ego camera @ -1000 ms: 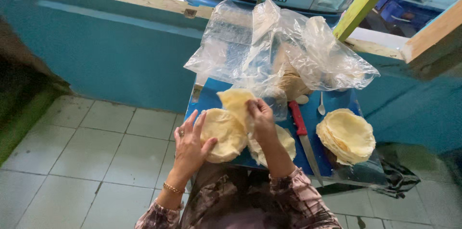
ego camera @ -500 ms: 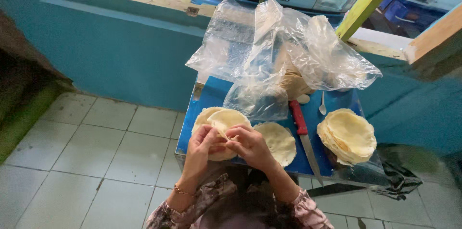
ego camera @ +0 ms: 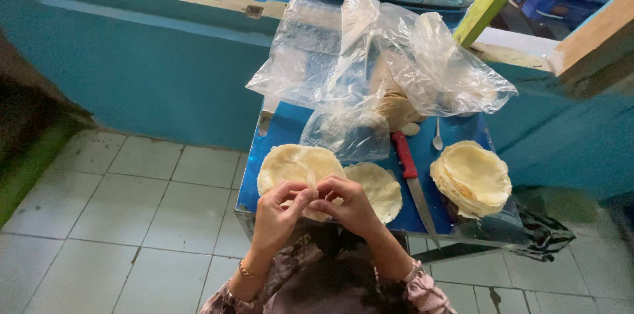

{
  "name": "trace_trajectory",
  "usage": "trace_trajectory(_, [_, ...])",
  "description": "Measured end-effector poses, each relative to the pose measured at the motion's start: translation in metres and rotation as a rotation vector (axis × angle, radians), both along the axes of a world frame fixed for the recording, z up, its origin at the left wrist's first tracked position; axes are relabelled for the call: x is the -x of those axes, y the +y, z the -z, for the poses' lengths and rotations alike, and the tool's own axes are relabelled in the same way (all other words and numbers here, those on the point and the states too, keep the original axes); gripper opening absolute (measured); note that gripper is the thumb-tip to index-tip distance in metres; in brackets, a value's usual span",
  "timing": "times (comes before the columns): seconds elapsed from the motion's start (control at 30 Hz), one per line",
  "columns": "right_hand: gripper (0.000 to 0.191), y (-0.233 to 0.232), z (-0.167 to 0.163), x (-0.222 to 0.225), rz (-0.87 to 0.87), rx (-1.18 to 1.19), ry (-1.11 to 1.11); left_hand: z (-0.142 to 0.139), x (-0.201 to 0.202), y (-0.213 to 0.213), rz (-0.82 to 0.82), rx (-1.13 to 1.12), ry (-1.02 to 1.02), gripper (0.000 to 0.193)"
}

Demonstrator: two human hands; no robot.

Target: The person sits at a small blue table and separates thin round pastry wrappers one at a time from a stack, peeling each sheet apart by hand and laying it onto a growing pile beside the stack. A knife and spoon rest on the table and plastic bags hold more wrappers.

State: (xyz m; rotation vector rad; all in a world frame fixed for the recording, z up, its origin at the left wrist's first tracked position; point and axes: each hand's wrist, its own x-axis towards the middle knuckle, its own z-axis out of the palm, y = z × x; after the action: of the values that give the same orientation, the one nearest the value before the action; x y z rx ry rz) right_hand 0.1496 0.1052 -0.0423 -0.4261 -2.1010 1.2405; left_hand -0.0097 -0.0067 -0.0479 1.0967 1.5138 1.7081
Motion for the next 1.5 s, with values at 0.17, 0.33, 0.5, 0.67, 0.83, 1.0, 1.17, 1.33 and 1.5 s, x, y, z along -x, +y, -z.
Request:
trace_trajectory(0.17, [0.017, -0.002, 0.003, 0.001, -0.085, 0.190, -0.009, -0.014, -0.004, -0.005, -0.056, 0.101, -0.002, 0.025])
trace_trajectory(0.33, [0.018, 0.001, 0.013, -0.003, -0.117, 0.562, 0.061, -0.013, -0.010, -0.006, 0.028, 0.068, -0.091, 0.027])
trace_trajectory(0.5, [0.019, 0.000, 0.014, -0.009, -0.018, 0.585, 0.020, -0.009, -0.014, -0.006, 0.035, 0.110, 0.104, 0.027])
trace_trajectory(0.67, [0.017, -0.009, 0.009, -0.014, 0.124, 0.534, 0.017, -0.008, -0.016, -0.006, 0.189, -0.058, -0.056, 0.013])
trace_trajectory(0.83, [0.022, -0.013, 0.012, -0.027, 0.054, 0.573, 0.159, -0.011, -0.031, -0.008, 0.068, -0.157, -0.137, 0.007])
trace_trajectory(1.0, [0.023, -0.013, 0.028, -0.037, 0.064, 0.598, 0.220, -0.009, -0.049, -0.012, 0.248, -0.269, -0.253, 0.009])
trace_trajectory(1.17, [0.024, -0.018, 0.037, -0.051, 0.160, 0.693, 0.253, 0.002, -0.057, -0.006, 0.331, -0.074, -0.614, 0.007])
trace_trajectory(1.33, [0.023, -0.017, 0.037, -0.066, 0.131, 0.807, 0.276, 0.002, -0.075, -0.005, 0.330, -0.146, -0.494, 0.008])
trace_trajectory(1.5, [0.020, -0.018, 0.040, -0.074, 0.163, 0.775, 0.291, -0.003, -0.080, -0.006, 0.144, -0.141, -0.107, 0.008])
